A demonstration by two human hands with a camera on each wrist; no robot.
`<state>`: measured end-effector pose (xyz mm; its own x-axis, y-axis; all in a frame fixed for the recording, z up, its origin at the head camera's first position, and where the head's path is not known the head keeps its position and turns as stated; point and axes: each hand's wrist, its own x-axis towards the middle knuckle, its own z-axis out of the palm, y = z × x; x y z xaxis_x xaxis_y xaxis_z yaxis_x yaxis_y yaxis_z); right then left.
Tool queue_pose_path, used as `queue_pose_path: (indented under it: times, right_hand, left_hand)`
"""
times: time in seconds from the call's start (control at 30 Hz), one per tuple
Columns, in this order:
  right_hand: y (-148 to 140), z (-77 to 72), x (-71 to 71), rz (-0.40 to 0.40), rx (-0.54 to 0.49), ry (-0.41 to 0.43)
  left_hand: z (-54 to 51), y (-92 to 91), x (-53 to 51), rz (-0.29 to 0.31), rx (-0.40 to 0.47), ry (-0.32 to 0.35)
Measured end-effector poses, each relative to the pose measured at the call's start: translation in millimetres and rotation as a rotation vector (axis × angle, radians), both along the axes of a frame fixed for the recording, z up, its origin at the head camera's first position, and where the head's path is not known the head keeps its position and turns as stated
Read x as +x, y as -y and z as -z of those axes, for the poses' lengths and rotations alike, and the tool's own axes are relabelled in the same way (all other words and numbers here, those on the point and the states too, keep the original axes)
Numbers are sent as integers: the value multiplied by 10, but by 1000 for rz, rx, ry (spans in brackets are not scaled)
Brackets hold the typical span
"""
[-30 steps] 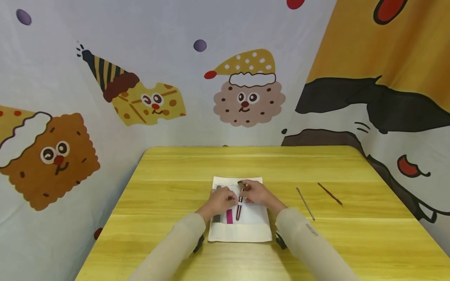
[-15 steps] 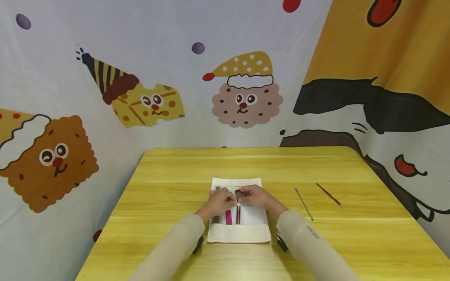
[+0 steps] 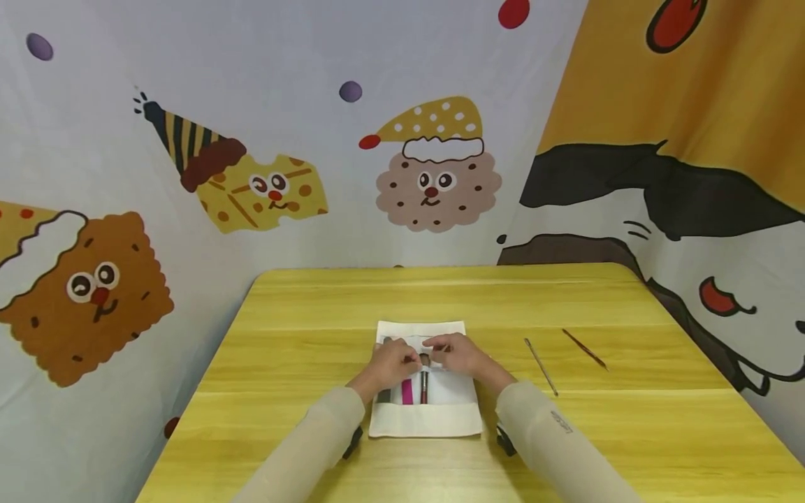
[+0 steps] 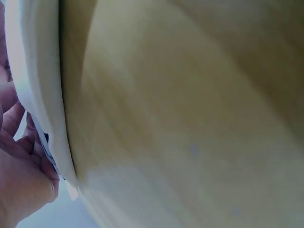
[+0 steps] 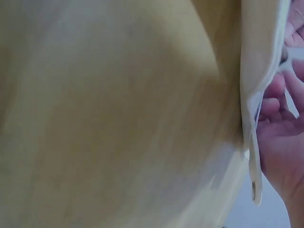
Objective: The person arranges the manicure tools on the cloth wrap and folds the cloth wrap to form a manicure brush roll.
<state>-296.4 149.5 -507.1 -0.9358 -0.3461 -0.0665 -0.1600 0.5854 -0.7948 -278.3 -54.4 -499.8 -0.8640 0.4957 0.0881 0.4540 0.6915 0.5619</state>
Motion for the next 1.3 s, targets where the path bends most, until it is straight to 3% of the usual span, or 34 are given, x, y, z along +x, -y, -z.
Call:
queue_pose_path:
  times: [0.1,0.23,0.37,0.53,0.6,0.77,0.9,1.1,1.3]
  right_hand:
    - [-157,-52,2,105,-87,8]
    - [-589,-190,10,211,-128,14]
    - [-1123,-299,71,306,-53,18]
    - [-1563,-259,207,377,118,65]
    - [-1618,-213,247,384,148,78]
    - [-1572,-118,280,401,184,21]
    - [-1509,-104,269,409,237,-20]
    - [-1464,-115,257,347,296,-113]
    - [-1471,-101,220,324,319,-132]
  left_hand:
    - [15,-23,3,-20,8,-5]
    - [24,-55,3,-70,68,2]
    - [12,-111,-6,-72,101,-21]
    - [21,-182,-13,-44,75,-26]
    - [34,-205,-11,-46,64,-5]
    - [84,-255,-10,-47,59,23]
    - [103,-264,-12,-36,76,14]
    - [96,-252,-14,-49,70,25]
    - [86,-253,4,-53,79,59]
